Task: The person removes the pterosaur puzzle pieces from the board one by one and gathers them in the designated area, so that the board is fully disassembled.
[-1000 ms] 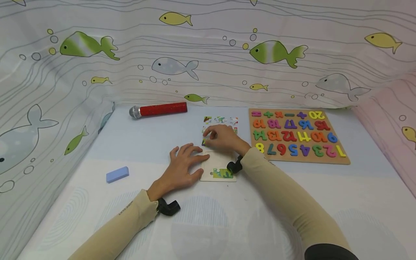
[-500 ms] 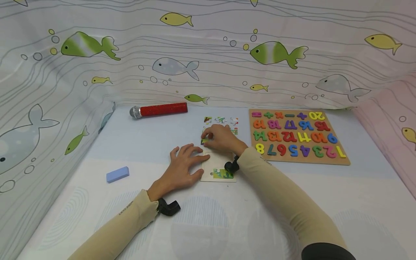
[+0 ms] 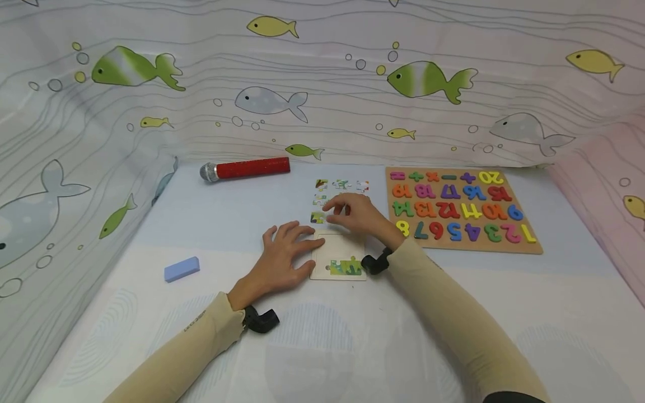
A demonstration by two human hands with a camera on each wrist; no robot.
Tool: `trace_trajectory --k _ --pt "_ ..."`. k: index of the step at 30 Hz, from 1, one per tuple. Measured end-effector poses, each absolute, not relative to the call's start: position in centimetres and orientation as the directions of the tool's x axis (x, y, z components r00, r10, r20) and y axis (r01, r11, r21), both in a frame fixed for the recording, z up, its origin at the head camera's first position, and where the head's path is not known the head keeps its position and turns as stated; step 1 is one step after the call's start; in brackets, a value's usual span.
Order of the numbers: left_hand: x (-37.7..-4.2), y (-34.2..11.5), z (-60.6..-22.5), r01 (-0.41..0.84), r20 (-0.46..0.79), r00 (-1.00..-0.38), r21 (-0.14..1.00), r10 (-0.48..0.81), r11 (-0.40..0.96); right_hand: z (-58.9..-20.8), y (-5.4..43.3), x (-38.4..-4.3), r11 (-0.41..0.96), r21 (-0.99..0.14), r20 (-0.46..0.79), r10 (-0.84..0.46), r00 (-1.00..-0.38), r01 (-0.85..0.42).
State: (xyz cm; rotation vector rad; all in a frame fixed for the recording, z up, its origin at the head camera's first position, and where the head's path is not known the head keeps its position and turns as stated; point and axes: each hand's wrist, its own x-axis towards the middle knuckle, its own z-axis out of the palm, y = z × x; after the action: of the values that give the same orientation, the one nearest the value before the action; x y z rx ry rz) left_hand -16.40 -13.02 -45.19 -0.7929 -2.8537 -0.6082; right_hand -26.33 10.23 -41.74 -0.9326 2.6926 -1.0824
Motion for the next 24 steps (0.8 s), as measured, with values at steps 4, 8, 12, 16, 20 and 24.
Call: trace_trajectory --k 4,8,12,16,20,24 --pt "-16.5 -13.0 -45.1 0.512 0.204 -0.859 0.348 0.470 0.785 -41.7 11.9 -24.7 0.518 -0.688 0.137 -0.595 -0.792 -0.508" --pt "-16.4 -13.0 -45.1 0.516 0.210 -0.857 0.346 0.471 0.784 -42.0 13.2 -23.0 0.450 -0.719 0.136 -0.656 -0.742 -0.530" --pt "-16.5 -13.1 -45.1 0.523 0.214 -0.852 0.345 0.477 0.779 -42.3 14.0 -21.5 0.466 -0.698 0.080 -0.704 -0.706 -0.544" --pt "-16.5 -13.1 -45.2 0.533 0.208 -0.846 0.341 0.491 0.774 -42.4 14.4 -20.3 0.506 -0.652 0.035 -0.724 -0.689 -0.565" --pt "-16.7 -13.3 -45.2 0.544 0.187 -0.839 0.333 0.511 0.770 -42.4 14.5 -19.7 0.508 -0.642 0.023 -0.736 -0.677 -0.574" --pt "-16.8 -13.5 -45.2 0.554 0.166 -0.832 0.320 0.530 0.769 -42.5 14.4 -19.4 0.506 -0.633 0.020 -0.746 -0.666 -0.585"
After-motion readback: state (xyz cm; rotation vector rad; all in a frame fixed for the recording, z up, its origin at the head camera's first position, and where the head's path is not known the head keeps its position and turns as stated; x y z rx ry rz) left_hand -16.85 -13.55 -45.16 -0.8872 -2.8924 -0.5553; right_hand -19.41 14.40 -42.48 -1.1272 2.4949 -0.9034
